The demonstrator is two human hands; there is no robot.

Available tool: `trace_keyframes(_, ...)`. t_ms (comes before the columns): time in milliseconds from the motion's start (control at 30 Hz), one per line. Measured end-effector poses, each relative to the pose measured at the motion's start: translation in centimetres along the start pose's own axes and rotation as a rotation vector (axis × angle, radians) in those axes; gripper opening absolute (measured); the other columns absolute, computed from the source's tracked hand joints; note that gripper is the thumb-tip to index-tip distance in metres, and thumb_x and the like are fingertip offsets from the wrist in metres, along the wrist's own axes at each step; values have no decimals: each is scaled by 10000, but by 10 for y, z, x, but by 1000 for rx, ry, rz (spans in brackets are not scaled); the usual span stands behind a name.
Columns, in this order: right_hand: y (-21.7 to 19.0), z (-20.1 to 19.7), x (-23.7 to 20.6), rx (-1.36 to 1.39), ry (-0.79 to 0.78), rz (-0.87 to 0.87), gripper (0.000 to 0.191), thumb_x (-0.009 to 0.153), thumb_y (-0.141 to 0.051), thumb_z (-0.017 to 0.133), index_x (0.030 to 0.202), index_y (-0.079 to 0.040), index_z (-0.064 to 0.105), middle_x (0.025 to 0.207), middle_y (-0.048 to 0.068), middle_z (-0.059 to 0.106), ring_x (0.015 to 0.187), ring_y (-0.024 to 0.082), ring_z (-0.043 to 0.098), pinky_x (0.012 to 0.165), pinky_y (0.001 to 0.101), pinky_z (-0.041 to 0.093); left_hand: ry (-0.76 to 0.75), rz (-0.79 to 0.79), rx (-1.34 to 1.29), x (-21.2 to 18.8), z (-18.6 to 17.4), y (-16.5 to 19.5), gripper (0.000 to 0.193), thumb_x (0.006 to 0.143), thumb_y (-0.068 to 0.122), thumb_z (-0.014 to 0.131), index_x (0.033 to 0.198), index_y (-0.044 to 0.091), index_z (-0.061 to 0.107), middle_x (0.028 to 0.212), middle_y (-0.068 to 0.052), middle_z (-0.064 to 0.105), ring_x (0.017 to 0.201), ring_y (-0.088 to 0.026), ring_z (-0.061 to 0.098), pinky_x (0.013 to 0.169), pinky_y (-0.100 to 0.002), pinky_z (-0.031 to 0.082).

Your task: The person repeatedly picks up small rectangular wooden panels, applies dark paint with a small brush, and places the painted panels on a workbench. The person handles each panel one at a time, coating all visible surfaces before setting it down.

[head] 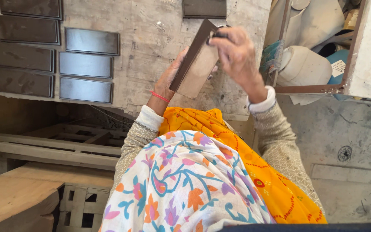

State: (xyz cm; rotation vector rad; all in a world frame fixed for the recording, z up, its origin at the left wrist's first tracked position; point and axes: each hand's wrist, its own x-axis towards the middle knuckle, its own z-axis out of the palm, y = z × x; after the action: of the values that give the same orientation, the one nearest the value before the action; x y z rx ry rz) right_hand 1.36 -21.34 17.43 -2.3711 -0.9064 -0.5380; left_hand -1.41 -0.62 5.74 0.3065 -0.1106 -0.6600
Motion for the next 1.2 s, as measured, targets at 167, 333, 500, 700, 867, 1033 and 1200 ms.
trace_keyframes(167,13,-10,23,-154,-71,-238,231,891,39,770,1095,-63,736,1166,99,664,1117,303,652,952,432,545,62,-27,-24,-9,30,5,486,1121,344,546,1471,15,472,1394,-240,607,1208,-410,669,994,-448,604)
trace_keyframes(333,11,-6,9,-221,-117,-255,225,903,42,736,1103,-61,730,1170,101,674,1112,297,660,943,412,529,56,-30,-63,-12,29,9,542,1071,379,546,1487,45,451,1413,-219,596,1204,-396,677,1005,-452,606)
trace_keyframes(500,24,-23,-23,-206,-182,-107,240,843,60,730,1028,-92,751,1129,104,711,1079,285,675,951,423,544,39,22,11,-13,17,9,559,1089,398,540,1504,35,451,1431,-227,593,1224,-370,668,1028,-450,597)
trace_keyframes(700,33,-27,-20,-163,-116,-15,256,885,96,780,1080,-69,766,1146,122,719,1034,277,672,889,394,546,34,8,17,-8,4,-4,536,1058,397,555,1475,74,463,1361,-174,633,1178,-293,692,992,-400,612)
trace_keyframes(867,20,-16,-8,-183,-94,-73,306,789,98,771,1059,-45,750,1121,124,694,1041,316,667,891,415,557,290,-21,-16,-1,-13,-10,489,1060,364,596,1435,52,570,1269,-52,678,1068,-112,688,916,-277,603)
trace_keyframes(1033,12,-2,-14,-139,-77,-5,280,808,106,758,1041,-49,751,1079,115,693,1026,307,669,859,396,568,348,17,-12,0,-25,-13,532,1016,410,647,1409,56,594,1192,-30,696,998,-83,681,854,-239,602)
trace_keyframes(1200,4,17,-29,-100,-96,7,144,907,38,775,1008,-61,749,1034,96,702,997,263,672,843,378,572,367,61,3,10,-38,-12,574,972,446,703,1388,68,583,1147,-25,693,965,-82,686,824,-245,613)
